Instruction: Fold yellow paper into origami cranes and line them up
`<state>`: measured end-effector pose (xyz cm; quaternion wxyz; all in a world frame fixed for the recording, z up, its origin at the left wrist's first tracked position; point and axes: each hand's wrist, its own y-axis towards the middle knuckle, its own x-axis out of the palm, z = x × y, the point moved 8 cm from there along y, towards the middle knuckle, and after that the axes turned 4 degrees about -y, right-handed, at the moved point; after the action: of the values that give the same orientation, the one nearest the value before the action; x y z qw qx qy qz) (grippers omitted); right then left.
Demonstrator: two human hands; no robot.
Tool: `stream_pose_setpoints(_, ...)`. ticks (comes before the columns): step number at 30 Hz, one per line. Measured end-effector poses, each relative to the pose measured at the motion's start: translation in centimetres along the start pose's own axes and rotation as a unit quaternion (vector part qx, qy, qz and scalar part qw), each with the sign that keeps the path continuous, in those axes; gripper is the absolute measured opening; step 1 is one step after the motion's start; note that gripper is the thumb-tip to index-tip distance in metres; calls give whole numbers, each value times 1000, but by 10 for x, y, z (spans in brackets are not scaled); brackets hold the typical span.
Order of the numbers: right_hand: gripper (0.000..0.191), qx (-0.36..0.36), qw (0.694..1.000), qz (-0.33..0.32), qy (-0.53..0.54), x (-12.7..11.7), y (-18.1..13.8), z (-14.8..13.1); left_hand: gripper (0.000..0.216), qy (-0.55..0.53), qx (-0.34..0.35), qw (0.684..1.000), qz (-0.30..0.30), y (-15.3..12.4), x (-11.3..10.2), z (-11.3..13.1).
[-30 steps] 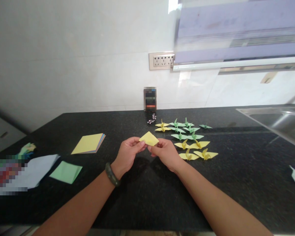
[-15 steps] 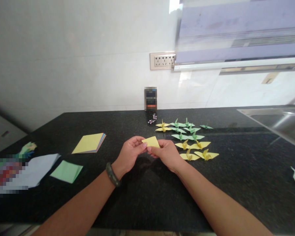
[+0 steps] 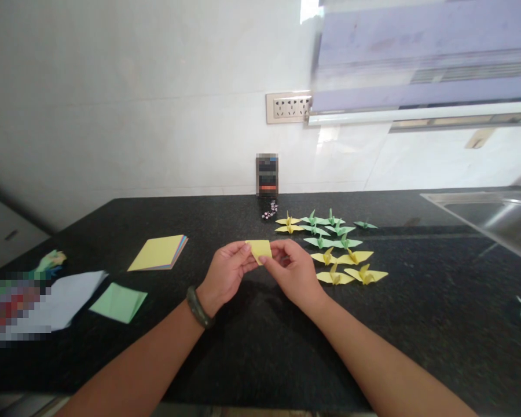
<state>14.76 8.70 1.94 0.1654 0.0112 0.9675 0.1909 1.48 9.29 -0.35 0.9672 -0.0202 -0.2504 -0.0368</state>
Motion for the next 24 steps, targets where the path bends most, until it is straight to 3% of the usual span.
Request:
stream_pose_setpoints(8,15,-17,998,34,-48,-8,0,-2,27,67,-25,997,-31,-1,5,-7)
stream_pose_setpoints(14,17,-113,987,53,-99,-12,-1,-15,25,53,-30,997,-38,-3,9,-5)
stream_pose_setpoints(20,23,-21,997,64,-43,-14,2,1,25,48,-8,999,-18,-1,5,0)
stream_pose_setpoints(24,10,-82,993,49,-71,-13,1,-12,23,47,-7,999,-24,-1,5,-1)
